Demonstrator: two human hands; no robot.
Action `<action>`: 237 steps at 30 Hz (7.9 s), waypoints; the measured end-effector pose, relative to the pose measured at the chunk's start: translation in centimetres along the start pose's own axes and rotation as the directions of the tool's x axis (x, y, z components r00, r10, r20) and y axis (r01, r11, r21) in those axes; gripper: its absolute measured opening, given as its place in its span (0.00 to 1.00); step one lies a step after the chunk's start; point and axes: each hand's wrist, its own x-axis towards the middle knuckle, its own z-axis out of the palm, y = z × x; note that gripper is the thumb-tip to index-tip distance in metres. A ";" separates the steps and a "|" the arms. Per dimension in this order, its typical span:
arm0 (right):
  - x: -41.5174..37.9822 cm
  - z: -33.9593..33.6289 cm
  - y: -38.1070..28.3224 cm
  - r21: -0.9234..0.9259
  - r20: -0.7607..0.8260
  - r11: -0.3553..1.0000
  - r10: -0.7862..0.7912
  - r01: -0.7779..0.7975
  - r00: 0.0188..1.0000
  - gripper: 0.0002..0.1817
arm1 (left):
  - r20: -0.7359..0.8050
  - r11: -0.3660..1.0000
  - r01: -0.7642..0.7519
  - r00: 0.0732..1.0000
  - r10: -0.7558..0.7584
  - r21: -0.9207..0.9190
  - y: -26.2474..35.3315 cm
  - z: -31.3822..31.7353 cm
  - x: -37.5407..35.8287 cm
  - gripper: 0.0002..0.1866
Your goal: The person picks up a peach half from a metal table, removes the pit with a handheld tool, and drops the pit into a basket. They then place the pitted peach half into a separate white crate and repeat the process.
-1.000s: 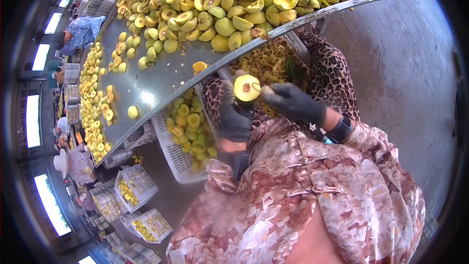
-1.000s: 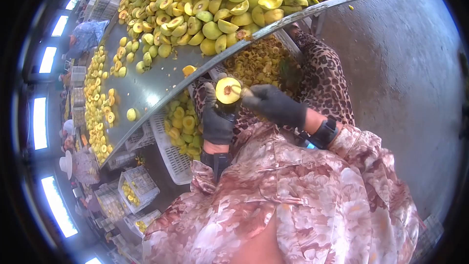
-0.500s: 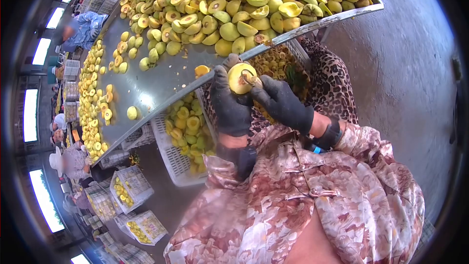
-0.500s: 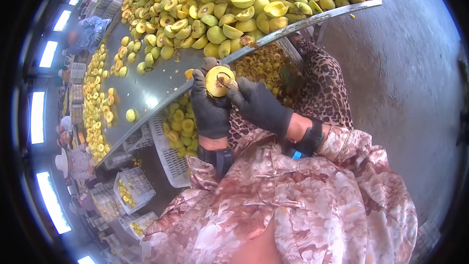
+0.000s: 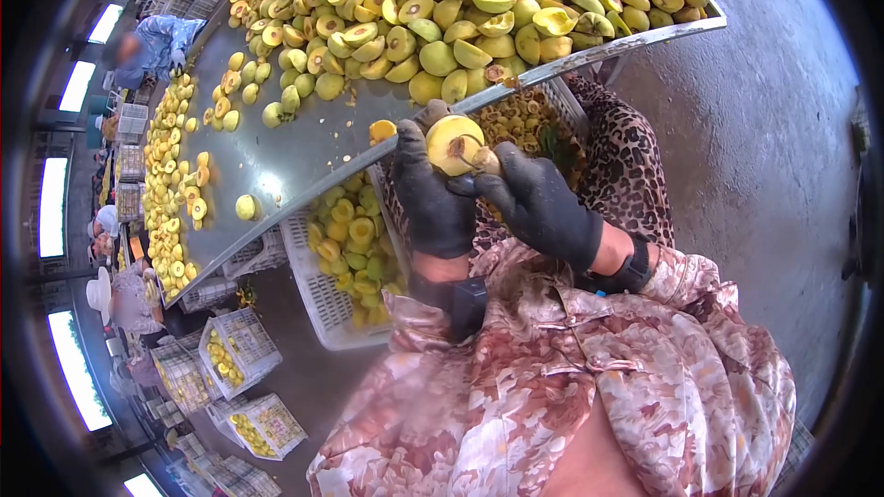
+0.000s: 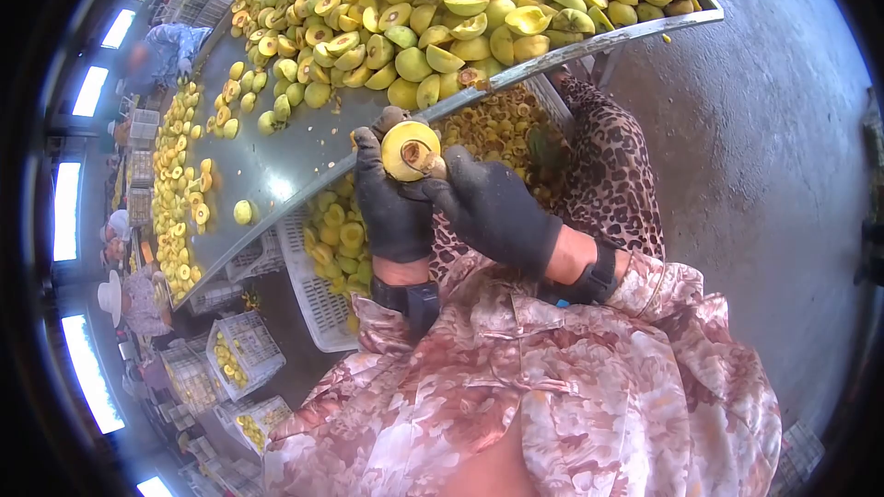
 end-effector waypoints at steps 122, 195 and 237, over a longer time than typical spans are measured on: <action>-1.6 -8.0 3.5 0.702 0.121 0.603 0.423 -0.379 0.898 0.10 | 0.709 0.252 -0.744 0.667 0.230 0.619 1.6 -0.1 8.6 0.20; 0.4 -3.8 10.0 -0.400 0.269 0.916 0.100 0.017 0.958 0.05 | 0.644 -0.405 -0.508 0.507 0.573 0.760 10.6 -12.5 23.6 0.21; 2.1 -1.4 6.2 0.569 0.577 0.672 0.085 -0.475 0.812 0.09 | 0.113 0.895 -0.041 0.994 -0.010 0.444 -0.5 3.3 1.1 0.26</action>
